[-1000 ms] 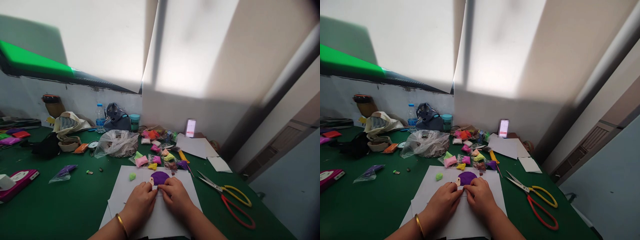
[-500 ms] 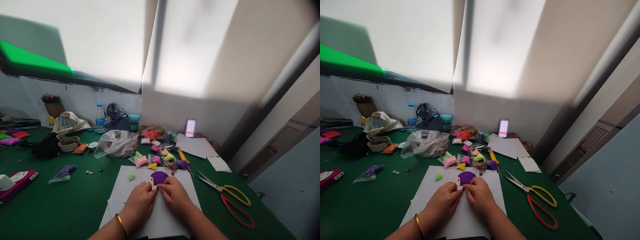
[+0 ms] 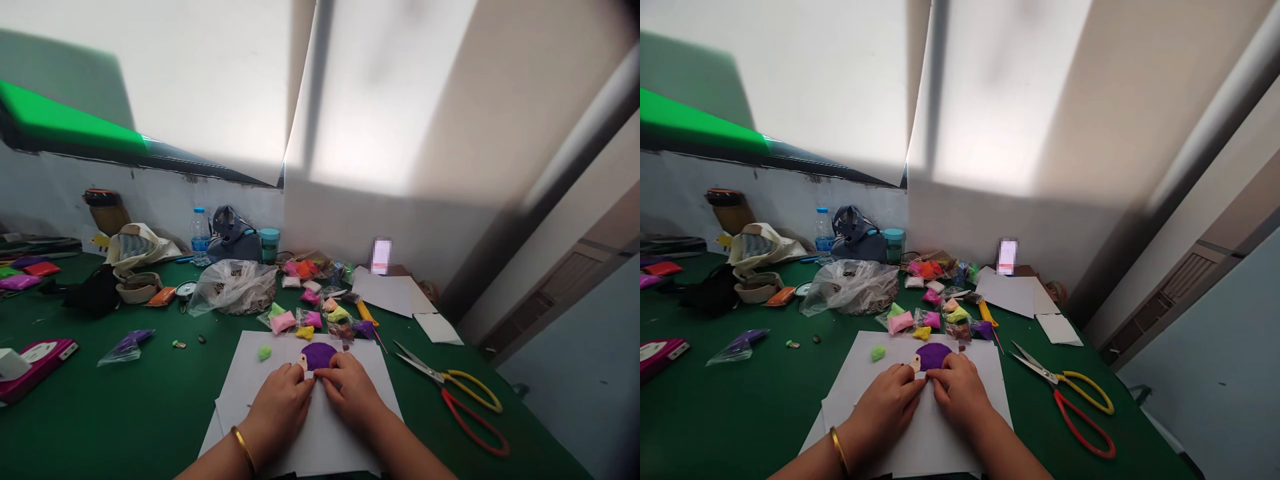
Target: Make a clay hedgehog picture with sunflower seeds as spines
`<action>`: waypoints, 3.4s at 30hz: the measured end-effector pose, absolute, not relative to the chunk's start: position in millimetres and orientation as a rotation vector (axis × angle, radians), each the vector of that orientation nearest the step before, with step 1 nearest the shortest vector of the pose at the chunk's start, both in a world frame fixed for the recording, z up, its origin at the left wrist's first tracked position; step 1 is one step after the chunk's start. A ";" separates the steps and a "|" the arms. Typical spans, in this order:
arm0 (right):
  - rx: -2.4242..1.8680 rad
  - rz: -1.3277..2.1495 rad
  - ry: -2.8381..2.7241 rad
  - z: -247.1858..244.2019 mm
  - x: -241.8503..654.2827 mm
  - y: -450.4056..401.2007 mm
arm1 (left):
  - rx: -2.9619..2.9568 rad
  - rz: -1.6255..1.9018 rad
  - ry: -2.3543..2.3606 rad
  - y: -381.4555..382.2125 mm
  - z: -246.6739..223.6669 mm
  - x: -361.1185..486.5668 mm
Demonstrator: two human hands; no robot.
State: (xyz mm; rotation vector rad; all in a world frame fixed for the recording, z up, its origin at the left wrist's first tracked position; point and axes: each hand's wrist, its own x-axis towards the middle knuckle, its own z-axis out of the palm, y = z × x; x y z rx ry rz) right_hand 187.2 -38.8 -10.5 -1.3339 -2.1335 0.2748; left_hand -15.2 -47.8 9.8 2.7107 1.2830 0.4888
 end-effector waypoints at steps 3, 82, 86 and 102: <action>-1.305 0.361 -2.067 -8.2 190.6 -38.1 | 2.705 0.466 1.293 -47.4 11.0 -14.6; -1.347 0.428 -1.995 -3.4 187.0 -47.8 | 2.688 0.412 1.363 -47.7 7.3 -8.3; -1.347 0.424 -1.995 -4.6 186.9 -47.5 | 2.725 0.392 1.370 -47.0 6.7 -6.6; -1.276 0.213 -2.203 -9.3 183.6 -49.9 | 2.640 0.557 1.358 -43.0 0.7 -17.8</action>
